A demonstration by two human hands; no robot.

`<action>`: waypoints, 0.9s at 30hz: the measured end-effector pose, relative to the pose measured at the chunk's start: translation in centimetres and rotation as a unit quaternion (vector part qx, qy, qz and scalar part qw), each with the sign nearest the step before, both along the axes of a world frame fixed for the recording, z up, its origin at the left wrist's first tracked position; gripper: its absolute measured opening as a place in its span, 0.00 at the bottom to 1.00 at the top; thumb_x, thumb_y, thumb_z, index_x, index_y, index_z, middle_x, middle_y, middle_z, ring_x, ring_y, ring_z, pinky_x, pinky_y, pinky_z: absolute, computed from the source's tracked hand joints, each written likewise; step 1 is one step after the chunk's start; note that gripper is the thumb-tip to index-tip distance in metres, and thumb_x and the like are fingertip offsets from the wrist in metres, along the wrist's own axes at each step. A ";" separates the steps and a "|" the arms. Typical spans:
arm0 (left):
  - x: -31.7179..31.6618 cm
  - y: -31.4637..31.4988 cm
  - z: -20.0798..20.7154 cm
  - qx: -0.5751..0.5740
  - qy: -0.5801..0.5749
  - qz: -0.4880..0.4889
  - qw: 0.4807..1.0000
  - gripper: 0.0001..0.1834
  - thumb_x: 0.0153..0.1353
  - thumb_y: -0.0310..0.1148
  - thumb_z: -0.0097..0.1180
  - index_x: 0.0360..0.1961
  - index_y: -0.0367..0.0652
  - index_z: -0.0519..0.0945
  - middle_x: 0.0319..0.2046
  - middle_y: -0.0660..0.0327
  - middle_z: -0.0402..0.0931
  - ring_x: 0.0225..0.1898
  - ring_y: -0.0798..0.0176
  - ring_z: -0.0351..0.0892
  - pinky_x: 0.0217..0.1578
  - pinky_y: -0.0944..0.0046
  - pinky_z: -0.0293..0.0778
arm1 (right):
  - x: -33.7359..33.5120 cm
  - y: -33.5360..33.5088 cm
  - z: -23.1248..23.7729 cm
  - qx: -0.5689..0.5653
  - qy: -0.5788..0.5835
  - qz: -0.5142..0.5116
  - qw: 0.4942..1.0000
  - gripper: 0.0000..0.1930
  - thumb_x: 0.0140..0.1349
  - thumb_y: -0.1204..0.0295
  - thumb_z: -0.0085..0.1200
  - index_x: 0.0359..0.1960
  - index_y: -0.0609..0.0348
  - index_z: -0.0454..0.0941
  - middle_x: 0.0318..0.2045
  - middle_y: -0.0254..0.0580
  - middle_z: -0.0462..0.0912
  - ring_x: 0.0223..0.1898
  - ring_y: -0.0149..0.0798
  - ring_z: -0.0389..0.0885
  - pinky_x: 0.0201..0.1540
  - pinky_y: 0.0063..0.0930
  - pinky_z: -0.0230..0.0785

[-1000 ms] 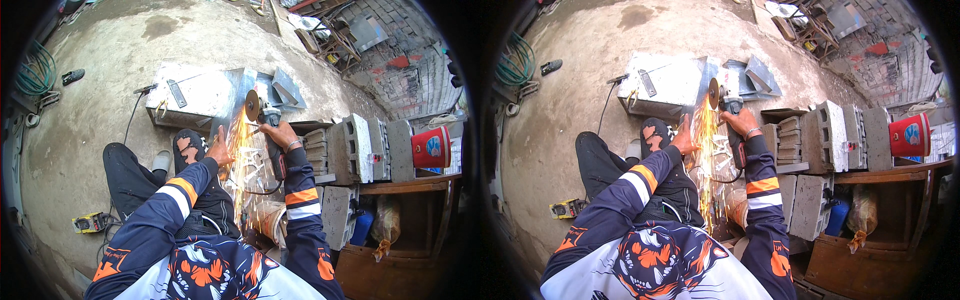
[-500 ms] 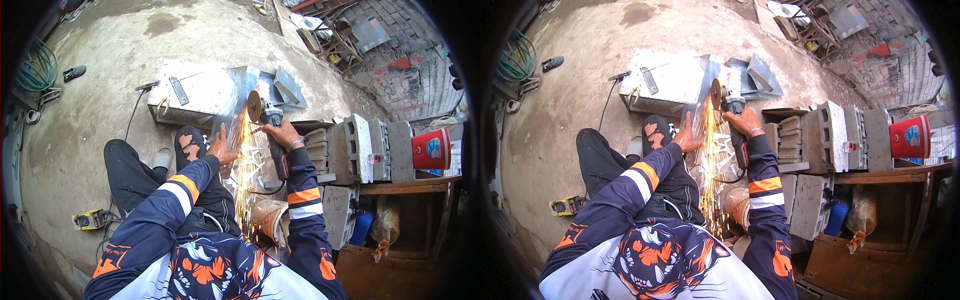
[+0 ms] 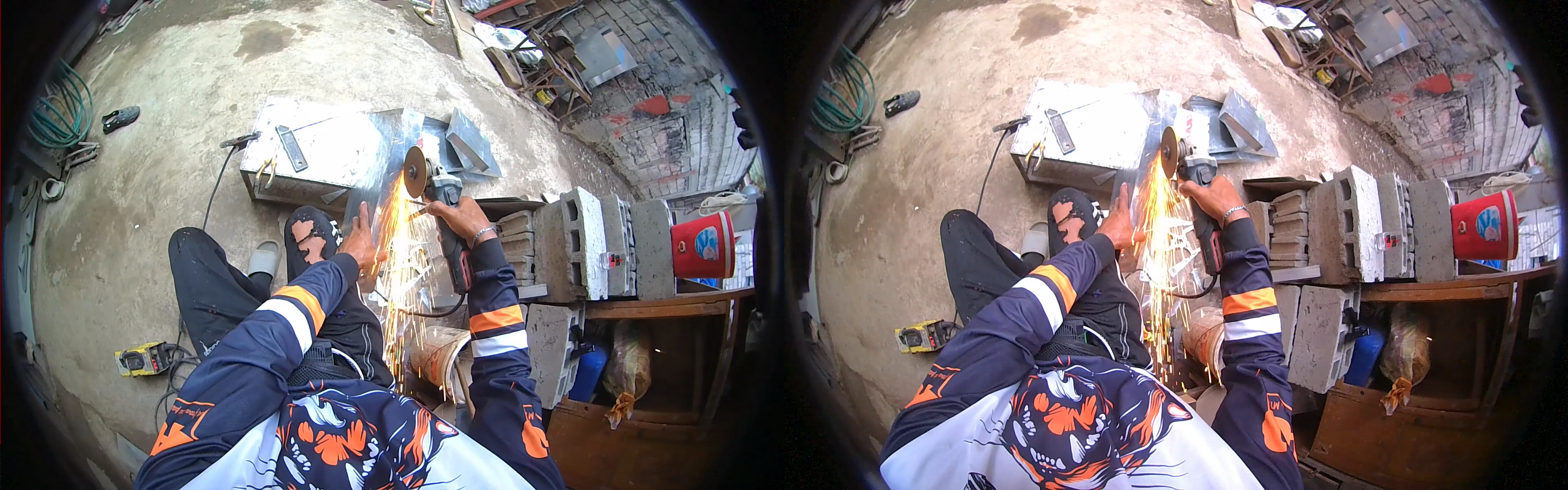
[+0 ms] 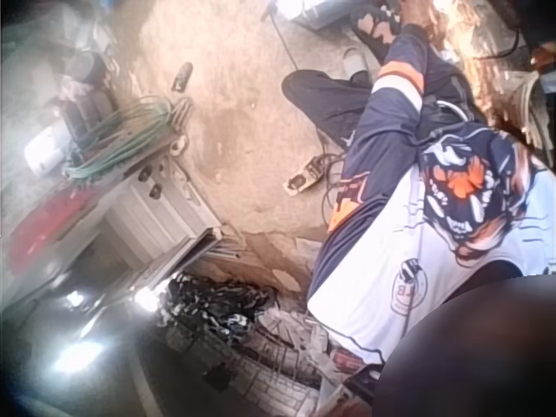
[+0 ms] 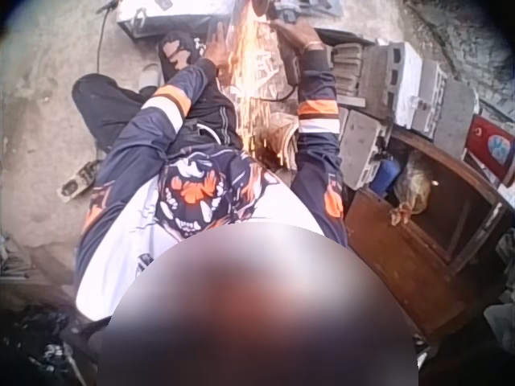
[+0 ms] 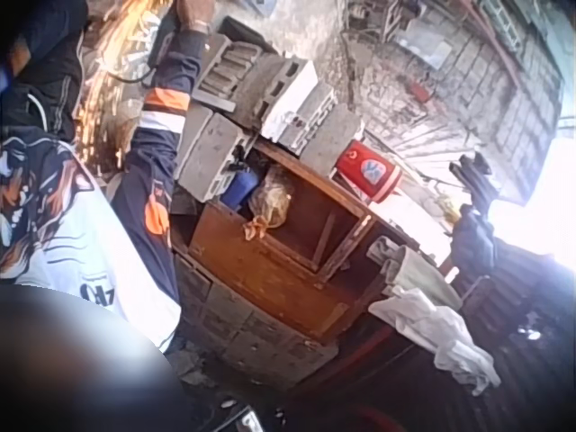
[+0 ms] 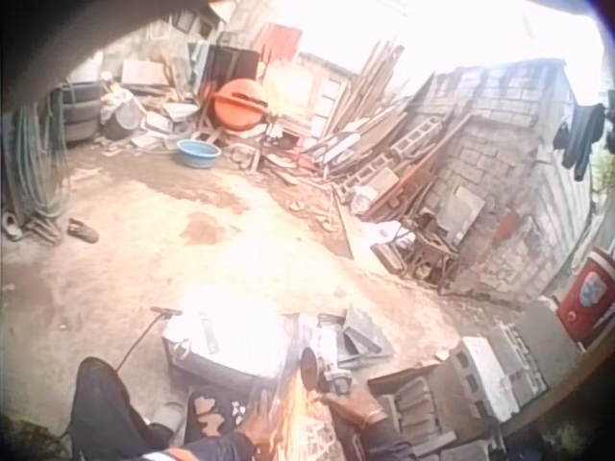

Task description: The person cuts and shapes pieces of sheet metal on a concrete block using an angle grinder.

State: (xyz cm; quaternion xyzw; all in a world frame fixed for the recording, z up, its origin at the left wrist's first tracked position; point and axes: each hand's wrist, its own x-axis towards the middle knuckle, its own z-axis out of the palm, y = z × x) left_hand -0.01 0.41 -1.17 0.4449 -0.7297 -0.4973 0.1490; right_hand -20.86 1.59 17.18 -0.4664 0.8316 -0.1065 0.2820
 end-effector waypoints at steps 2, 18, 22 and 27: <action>-0.5 0.1 0.6 0.010 0.003 -0.003 1.000 0.72 0.42 0.39 0.73 0.71 0.36 0.25 0.67 0.29 0.48 0.67 0.32 0.57 0.65 0.54 0.62 | -0.8 0.1 -0.2 -0.002 0.012 -0.003 1.000 0.33 0.44 0.49 0.65 0.25 0.79 0.77 0.25 0.54 0.83 0.22 0.38 0.83 0.25 0.29 0.73; -1.4 0.4 -0.1 0.032 0.035 -0.016 0.999 0.75 0.42 0.40 0.74 0.71 0.42 0.21 0.69 0.28 0.43 0.71 0.31 0.48 0.65 0.51 0.62 | -1.4 0.1 0.5 -0.009 0.003 0.004 1.000 0.41 0.40 0.40 0.62 0.30 0.81 0.79 0.32 0.73 0.81 0.37 0.58 0.84 0.41 0.42 0.73; -0.8 0.3 -0.7 -0.023 0.039 -0.001 0.999 0.73 0.44 0.44 0.73 0.71 0.41 0.22 0.69 0.27 0.43 0.70 0.31 0.50 0.64 0.50 0.64 | -0.3 -0.7 1.2 -0.009 0.036 0.025 0.999 0.41 0.40 0.41 0.62 0.29 0.81 0.78 0.30 0.72 0.81 0.34 0.57 0.84 0.39 0.42 0.73; -0.8 0.1 -0.9 -0.034 0.034 -0.006 0.999 0.71 0.46 0.46 0.70 0.71 0.40 0.23 0.69 0.28 0.44 0.70 0.31 0.49 0.63 0.48 0.65 | 0.0 -0.9 1.9 -0.005 0.028 0.023 0.999 0.41 0.40 0.41 0.62 0.28 0.82 0.78 0.29 0.71 0.81 0.34 0.56 0.84 0.38 0.42 0.73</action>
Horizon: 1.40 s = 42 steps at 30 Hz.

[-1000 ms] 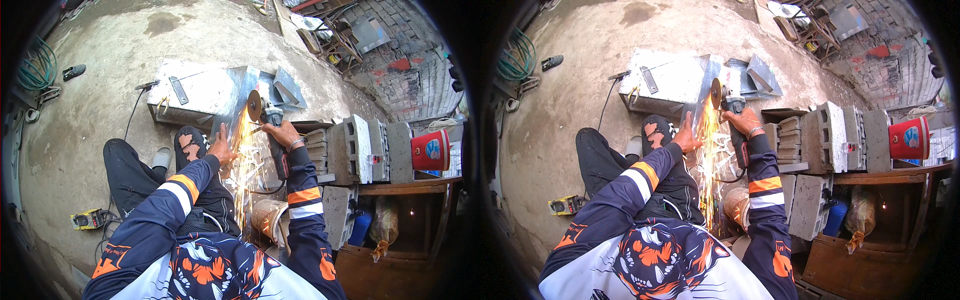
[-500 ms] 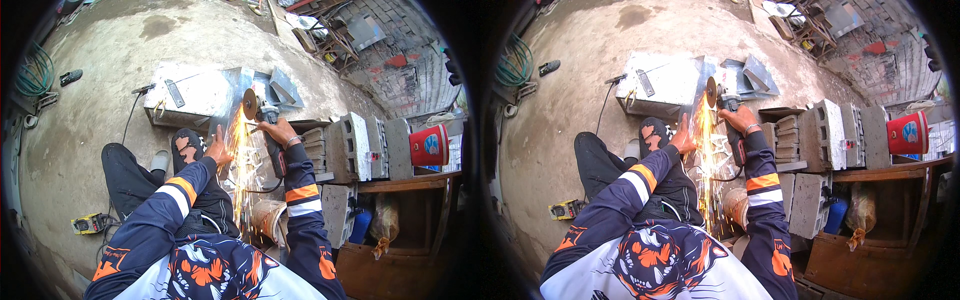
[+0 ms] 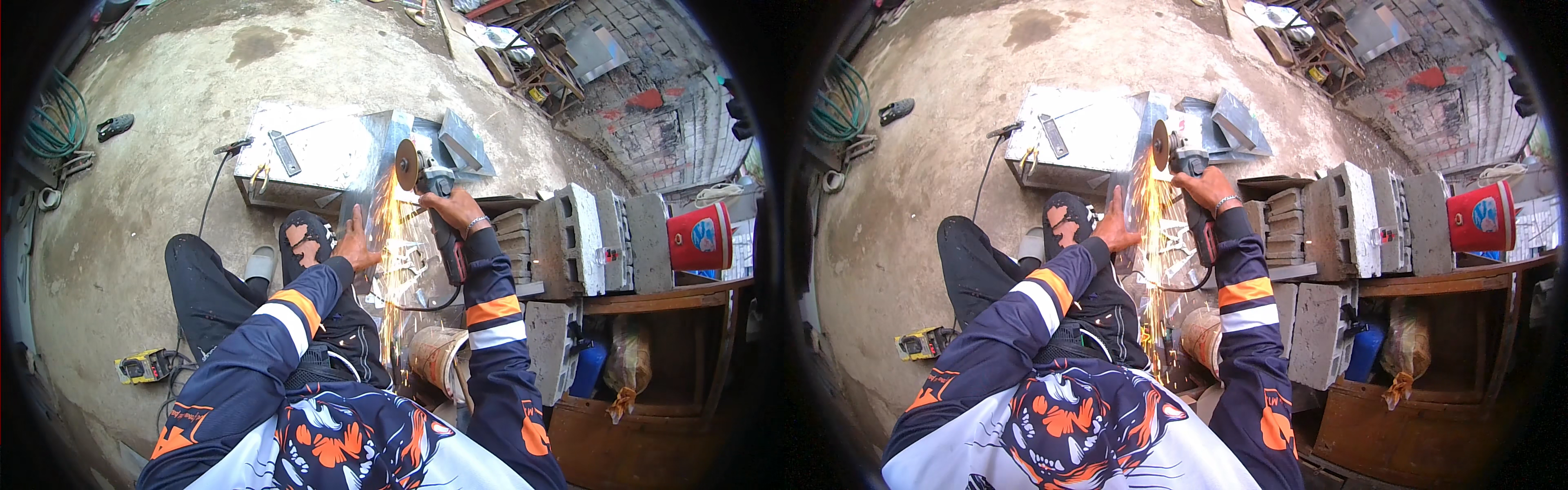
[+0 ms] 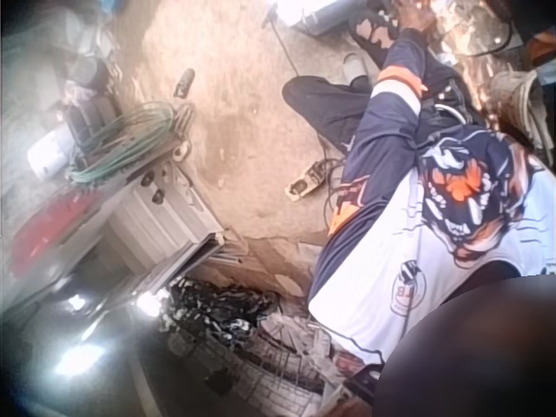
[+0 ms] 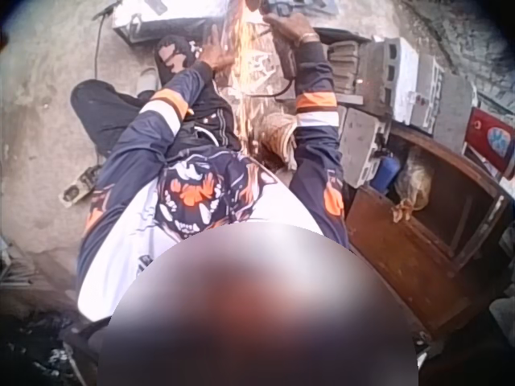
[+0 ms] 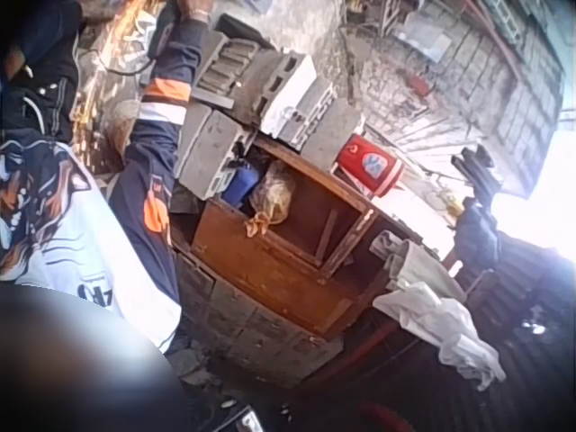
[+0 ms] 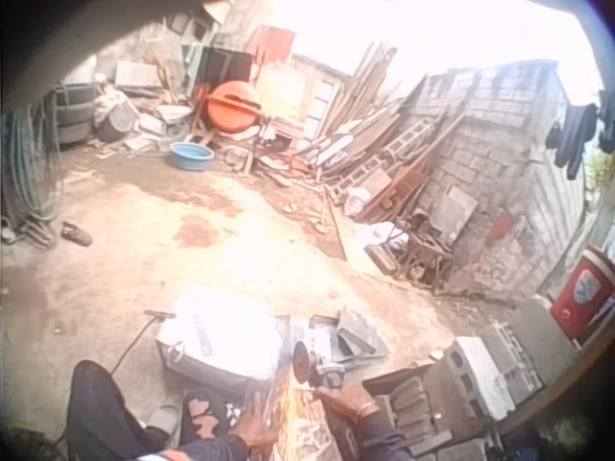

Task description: The person cuts and shapes pieces of sheet metal on a concrete block using an angle grinder.

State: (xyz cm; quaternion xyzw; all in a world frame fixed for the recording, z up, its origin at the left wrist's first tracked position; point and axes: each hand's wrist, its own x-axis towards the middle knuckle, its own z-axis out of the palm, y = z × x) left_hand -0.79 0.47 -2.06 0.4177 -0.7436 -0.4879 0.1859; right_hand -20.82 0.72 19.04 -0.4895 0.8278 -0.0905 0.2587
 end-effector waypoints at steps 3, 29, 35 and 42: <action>-0.3 0.1 0.0 0.031 -0.022 0.006 0.999 0.72 0.46 0.47 0.71 0.71 0.41 0.23 0.68 0.28 0.45 0.69 0.29 0.53 0.62 0.47 0.66 | -0.4 -0.1 -0.3 -0.006 0.012 0.004 1.000 0.41 0.40 0.41 0.61 0.28 0.81 0.78 0.29 0.70 0.81 0.33 0.56 0.84 0.38 0.41 0.74; -0.2 0.1 1.5 0.057 -0.041 0.002 0.998 0.71 0.44 0.39 0.72 0.71 0.37 0.25 0.68 0.30 0.48 0.68 0.33 0.57 0.65 0.52 0.62 | -0.2 -0.2 0.7 0.013 0.037 0.026 0.999 0.41 0.41 0.41 0.62 0.29 0.82 0.78 0.31 0.71 0.81 0.34 0.57 0.83 0.39 0.41 0.73; -0.3 0.4 0.9 0.041 -0.020 0.007 0.999 0.74 0.41 0.39 0.74 0.71 0.41 0.23 0.68 0.28 0.44 0.67 0.28 0.56 0.63 0.49 0.65 | 0.5 -0.4 1.6 0.004 0.028 0.006 1.000 0.41 0.40 0.42 0.62 0.30 0.82 0.79 0.30 0.68 0.82 0.31 0.56 0.83 0.36 0.41 0.73; -0.5 0.3 -0.4 -0.103 -0.074 0.015 0.992 0.74 0.40 0.41 0.75 0.71 0.34 0.27 0.70 0.33 0.41 0.72 0.36 0.47 0.70 0.55 0.52 | 1.0 -1.9 1.4 0.012 0.016 0.013 1.000 0.42 0.40 0.41 0.62 0.32 0.82 0.79 0.32 0.71 0.82 0.36 0.57 0.84 0.41 0.40 0.74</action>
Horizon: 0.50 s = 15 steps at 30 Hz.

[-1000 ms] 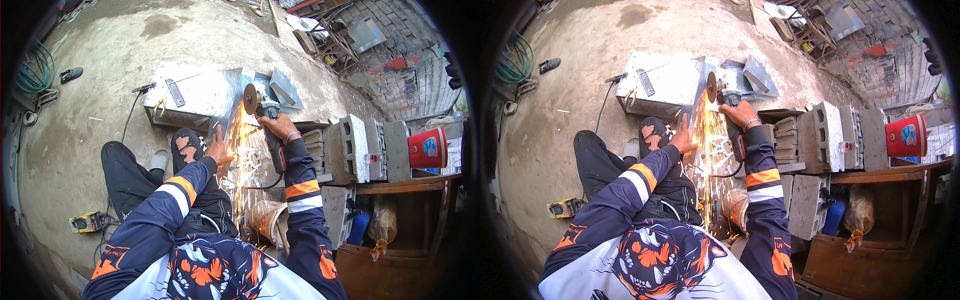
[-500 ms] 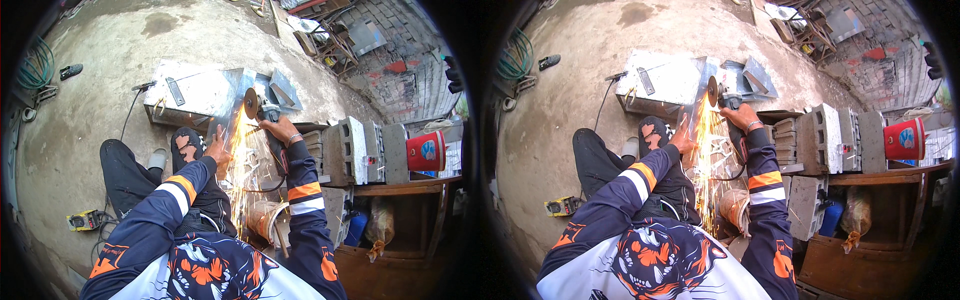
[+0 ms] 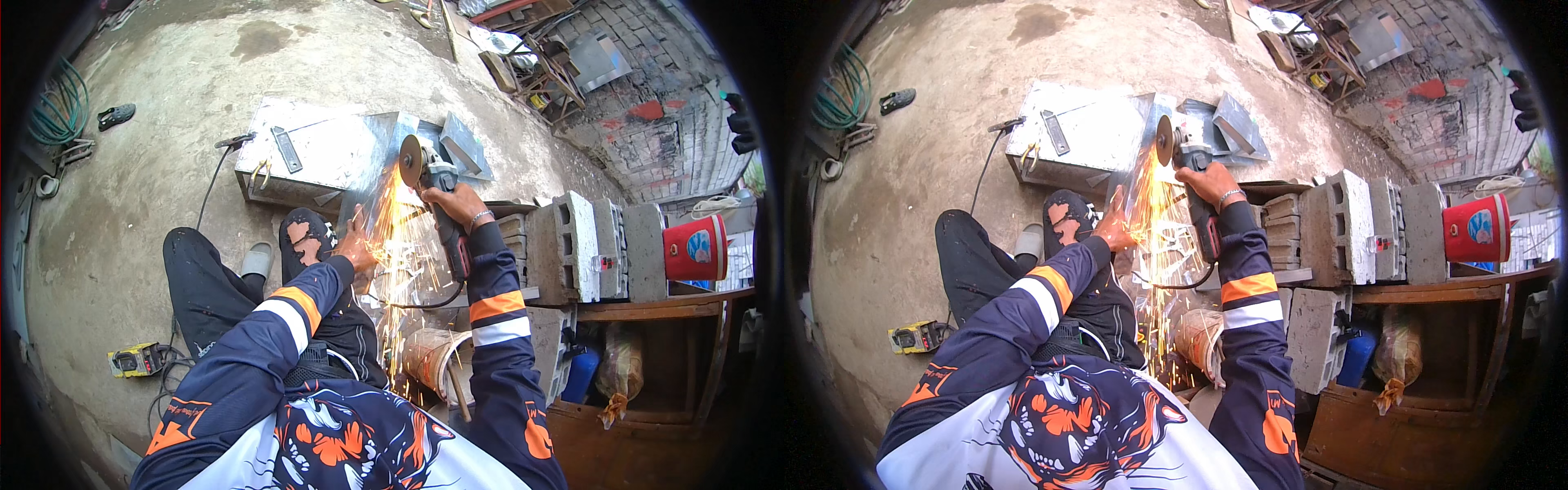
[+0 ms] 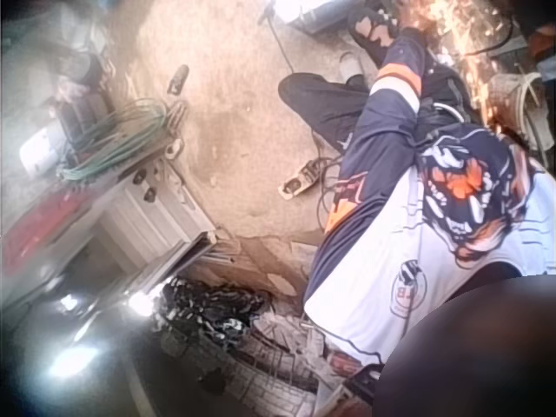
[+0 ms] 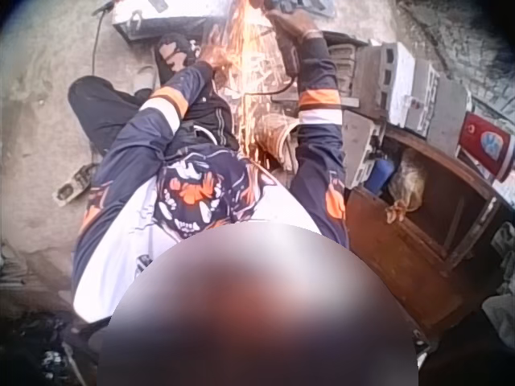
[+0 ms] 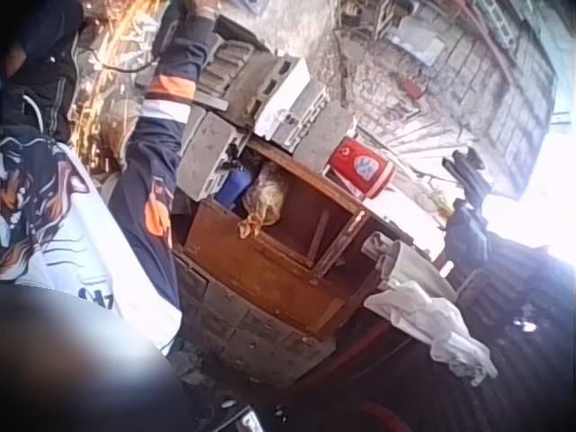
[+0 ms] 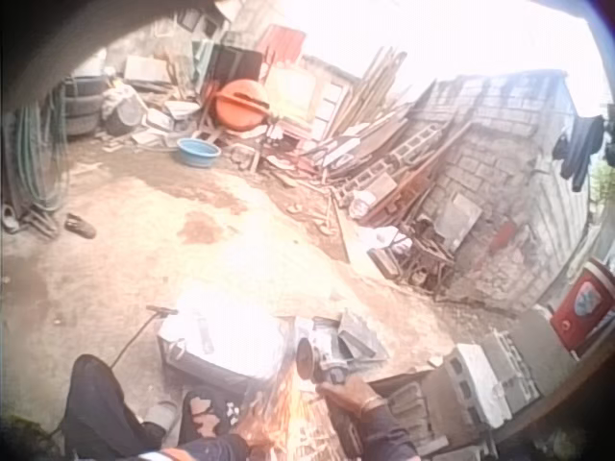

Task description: The person cuts and shapes pieces of sheet metal on a concrete block using an angle grinder.

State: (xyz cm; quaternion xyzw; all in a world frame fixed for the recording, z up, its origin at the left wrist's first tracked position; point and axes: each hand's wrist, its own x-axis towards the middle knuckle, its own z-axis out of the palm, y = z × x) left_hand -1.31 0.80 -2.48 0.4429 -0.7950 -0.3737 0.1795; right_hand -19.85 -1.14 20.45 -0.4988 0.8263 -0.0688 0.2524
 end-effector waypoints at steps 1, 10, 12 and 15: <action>0.1 -0.3 0.4 0.150 0.082 -0.005 0.985 0.74 0.40 0.41 0.75 0.71 0.35 0.27 0.70 0.33 0.41 0.71 0.36 0.49 0.70 0.55 0.53 | -0.9 0.4 -0.2 0.004 0.005 -0.012 1.000 0.42 0.40 0.41 0.62 0.32 0.82 0.79 0.33 0.72 0.82 0.37 0.57 0.84 0.42 0.40 0.74; 0.1 -0.1 2.4 0.157 0.031 -0.001 0.987 0.74 0.40 0.41 0.75 0.71 0.34 0.27 0.68 0.32 0.48 0.68 0.35 0.56 0.65 0.53 0.62 | -2.0 0.5 -1.2 -0.013 -0.027 -0.037 0.999 0.40 0.41 0.43 0.63 0.33 0.81 0.79 0.32 0.67 0.82 0.34 0.53 0.84 0.39 0.39 0.74; 0.2 -0.2 2.4 0.167 0.043 -0.006 0.985 0.74 0.40 0.42 0.75 0.71 0.33 0.26 0.69 0.32 0.46 0.68 0.34 0.57 0.66 0.55 0.60 | -1.9 1.3 -1.3 -0.036 -0.043 -0.049 0.997 0.36 0.43 0.46 0.64 0.32 0.80 0.80 0.29 0.61 0.83 0.30 0.49 0.84 0.34 0.38 0.75; 0.7 -0.2 1.9 0.131 0.060 0.011 0.989 0.75 0.41 0.43 0.75 0.71 0.40 0.23 0.66 0.28 0.51 0.61 0.30 0.66 0.61 0.49 0.69 | 0.4 3.0 0.2 -0.064 -0.305 -0.179 0.933 0.18 0.51 0.61 0.65 0.31 0.66 0.78 0.21 0.40 0.79 0.16 0.35 0.79 0.18 0.27 0.72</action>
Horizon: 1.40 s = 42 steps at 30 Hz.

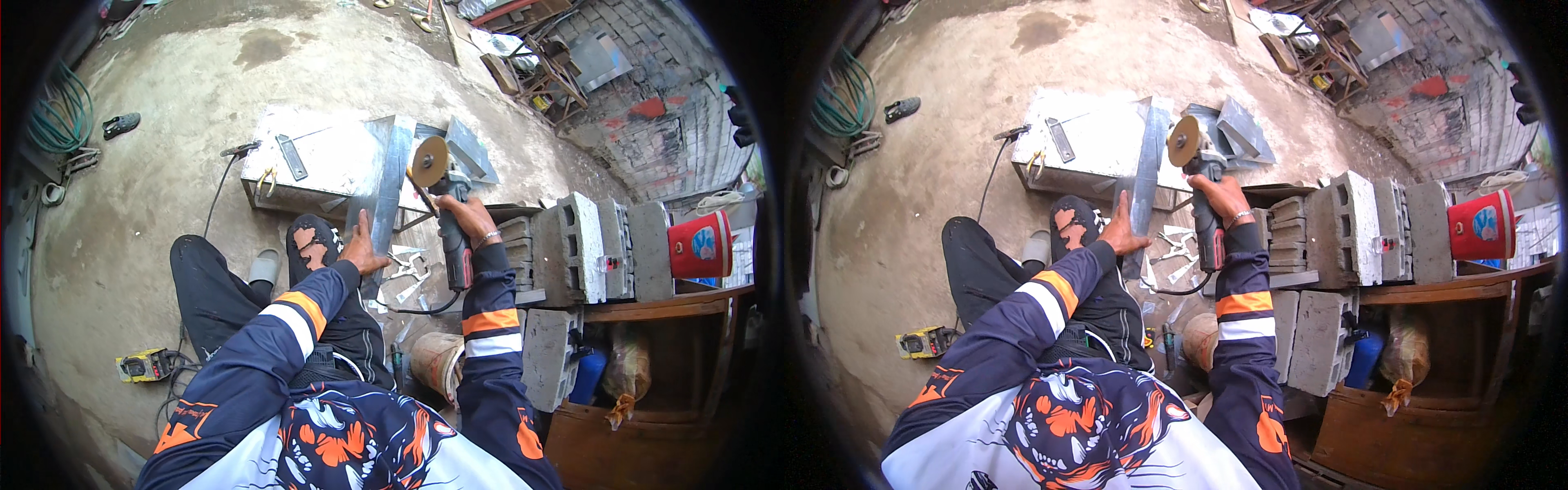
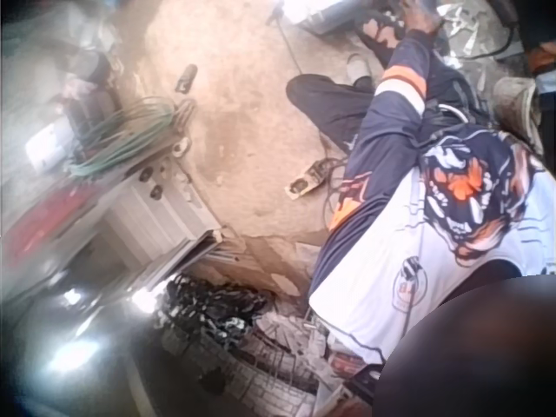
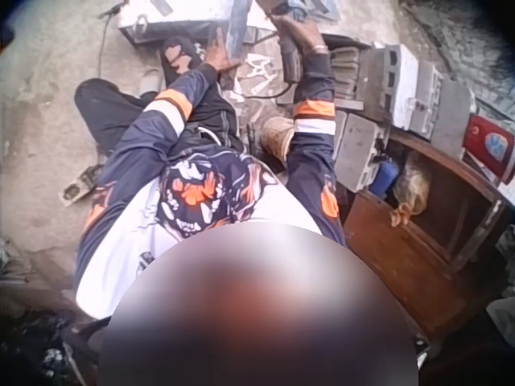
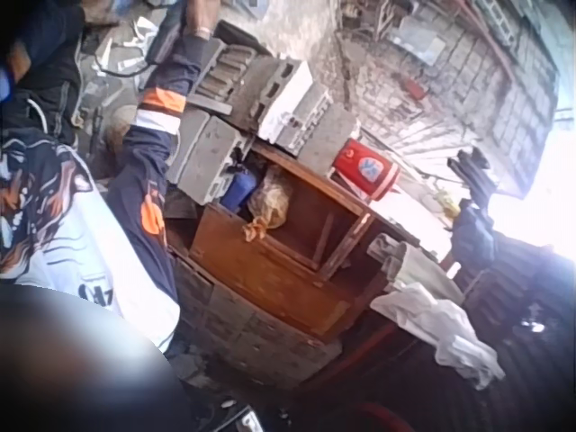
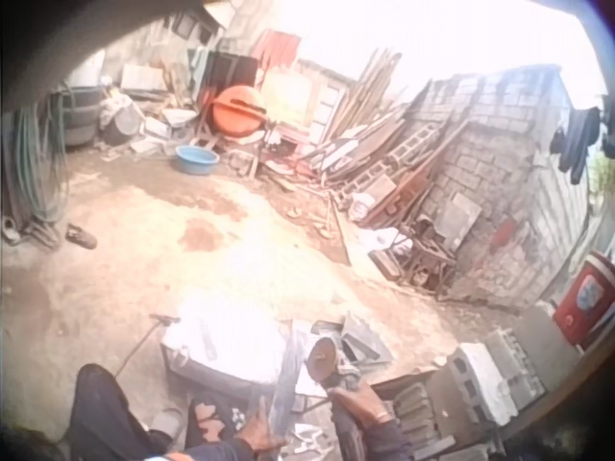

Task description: The person cuts and shapes pieces of sheet metal on a concrete block using an angle grinder.

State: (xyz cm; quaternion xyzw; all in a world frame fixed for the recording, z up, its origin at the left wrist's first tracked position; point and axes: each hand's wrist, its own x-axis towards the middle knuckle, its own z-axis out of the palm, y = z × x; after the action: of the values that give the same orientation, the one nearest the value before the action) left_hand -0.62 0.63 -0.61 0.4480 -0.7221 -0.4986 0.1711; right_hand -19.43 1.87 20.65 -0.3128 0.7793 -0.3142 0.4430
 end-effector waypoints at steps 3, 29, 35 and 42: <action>0.0 -0.3 -0.2 -0.007 -0.002 0.011 1.000 0.75 0.40 0.43 0.75 0.71 0.38 0.24 0.65 0.28 0.52 0.61 0.30 0.67 0.60 0.50 0.69 | -0.5 1.7 -1.0 -0.037 -0.060 -0.033 0.997 0.20 0.53 0.59 0.63 0.34 0.65 0.76 0.23 0.42 0.80 0.20 0.36 0.81 0.22 0.28 0.75; -0.6 -2.1 -4.9 -0.052 0.035 -0.085 0.994 0.67 0.53 0.39 0.65 0.67 0.27 0.18 0.69 0.26 0.40 0.70 0.34 0.52 0.67 0.58 0.55 | 2.9 -0.6 -16.7 -0.172 -0.511 -0.294 0.790 0.29 0.57 0.63 0.62 0.52 0.59 0.58 0.37 0.60 0.79 0.32 0.57 0.85 0.28 0.42 0.84; -0.1 -4.7 -1.4 0.098 -0.040 -0.200 0.974 0.55 0.61 0.40 0.59 0.72 0.33 0.30 0.59 0.44 0.69 0.49 0.52 0.77 0.47 0.60 0.73 | 0.4 1.1 -17.9 -0.188 -0.501 -0.334 0.776 0.28 0.56 0.61 0.62 0.51 0.56 0.60 0.32 0.60 0.81 0.27 0.52 0.84 0.26 0.39 0.83; 0.2 -5.7 -0.2 0.231 0.117 -0.125 0.958 0.51 0.63 0.60 0.51 0.65 0.19 0.55 0.63 0.34 0.63 0.65 0.46 0.65 0.63 0.59 0.62 | 0.5 1.7 -18.1 -0.190 -0.452 -0.367 0.791 0.21 0.57 0.60 0.61 0.41 0.64 0.68 0.32 0.55 0.82 0.27 0.47 0.84 0.31 0.40 0.82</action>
State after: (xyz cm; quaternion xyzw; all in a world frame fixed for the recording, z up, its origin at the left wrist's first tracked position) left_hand -0.45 -5.07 -0.81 0.3200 -0.6125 -0.7181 0.0823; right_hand -18.89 3.60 2.54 0.0968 0.4713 -0.7001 0.5276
